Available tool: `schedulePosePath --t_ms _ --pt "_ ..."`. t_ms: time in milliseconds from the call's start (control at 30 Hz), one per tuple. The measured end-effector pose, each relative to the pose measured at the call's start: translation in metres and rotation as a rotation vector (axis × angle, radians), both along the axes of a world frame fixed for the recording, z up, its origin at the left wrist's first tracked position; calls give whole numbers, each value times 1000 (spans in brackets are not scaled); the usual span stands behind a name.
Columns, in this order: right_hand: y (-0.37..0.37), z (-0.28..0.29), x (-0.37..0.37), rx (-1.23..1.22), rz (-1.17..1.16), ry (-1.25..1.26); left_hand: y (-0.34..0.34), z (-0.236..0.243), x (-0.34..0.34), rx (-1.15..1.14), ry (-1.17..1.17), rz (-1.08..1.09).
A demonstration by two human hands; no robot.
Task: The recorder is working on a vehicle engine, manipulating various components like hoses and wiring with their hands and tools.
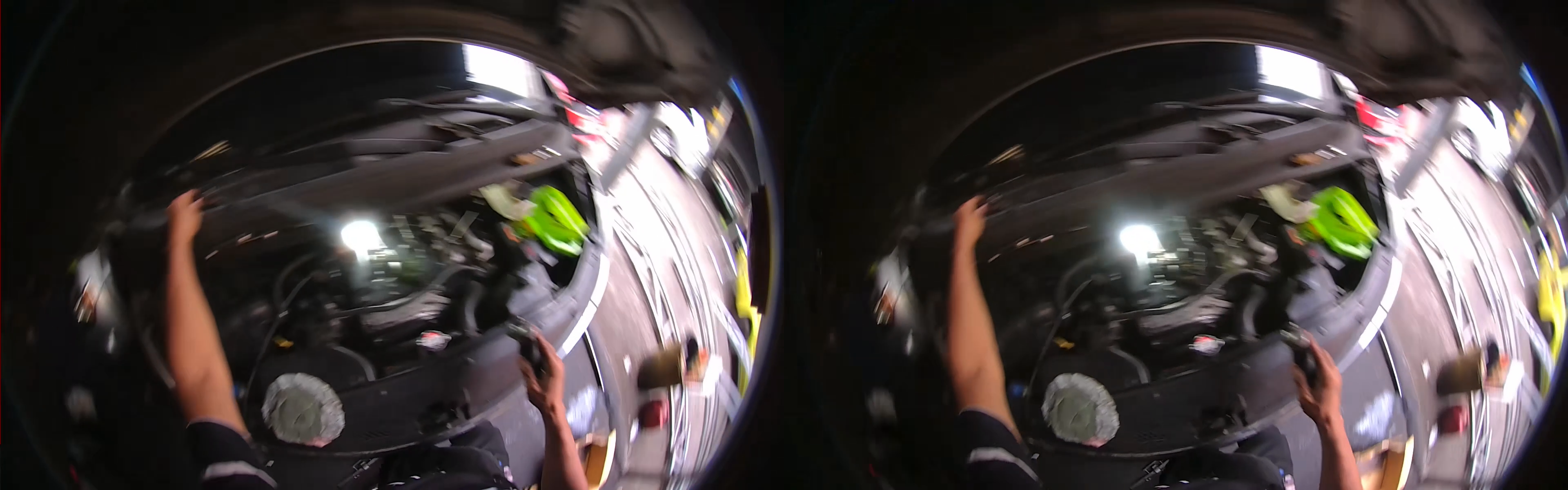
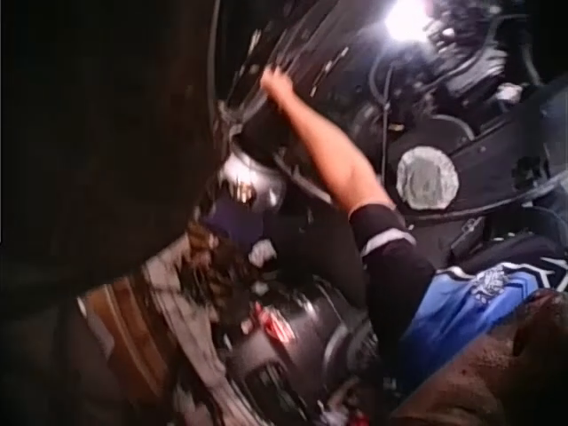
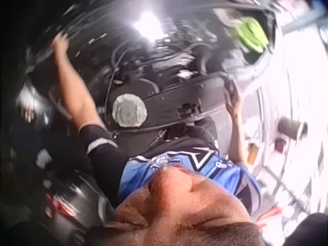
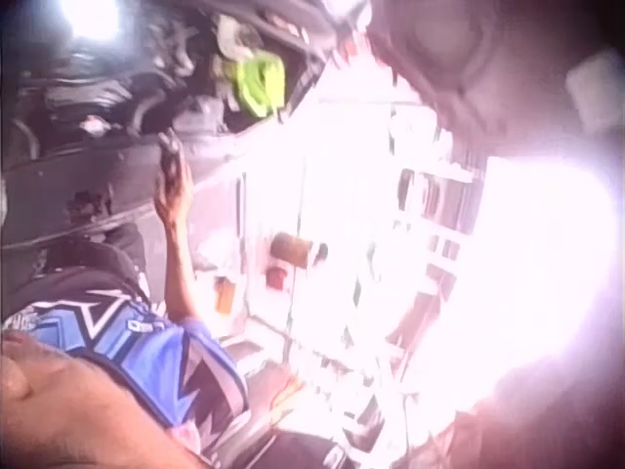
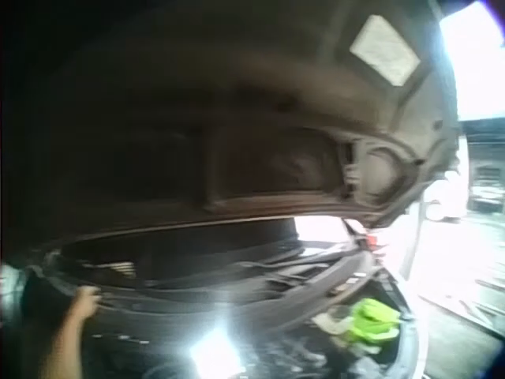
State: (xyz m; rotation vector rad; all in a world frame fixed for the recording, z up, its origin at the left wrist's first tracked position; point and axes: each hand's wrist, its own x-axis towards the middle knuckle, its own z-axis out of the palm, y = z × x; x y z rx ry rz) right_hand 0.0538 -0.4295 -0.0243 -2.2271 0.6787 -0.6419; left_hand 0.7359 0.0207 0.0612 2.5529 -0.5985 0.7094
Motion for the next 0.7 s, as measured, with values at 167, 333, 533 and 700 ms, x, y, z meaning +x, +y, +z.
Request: schedulePosePath --t_ms 167,333,533,700 --pt "17 -9 22 173 135 -102 30 36 -28 -112 -172 173" --pt "36 10 71 -24 312 9 25 -1 -139 -580 -146 156" --pt "76 65 151 -153 560 -42 -11 -97 -400 -515 92 -46" --pt "167 110 254 -473 887 -105 9 -164 -466 -344 90 17"
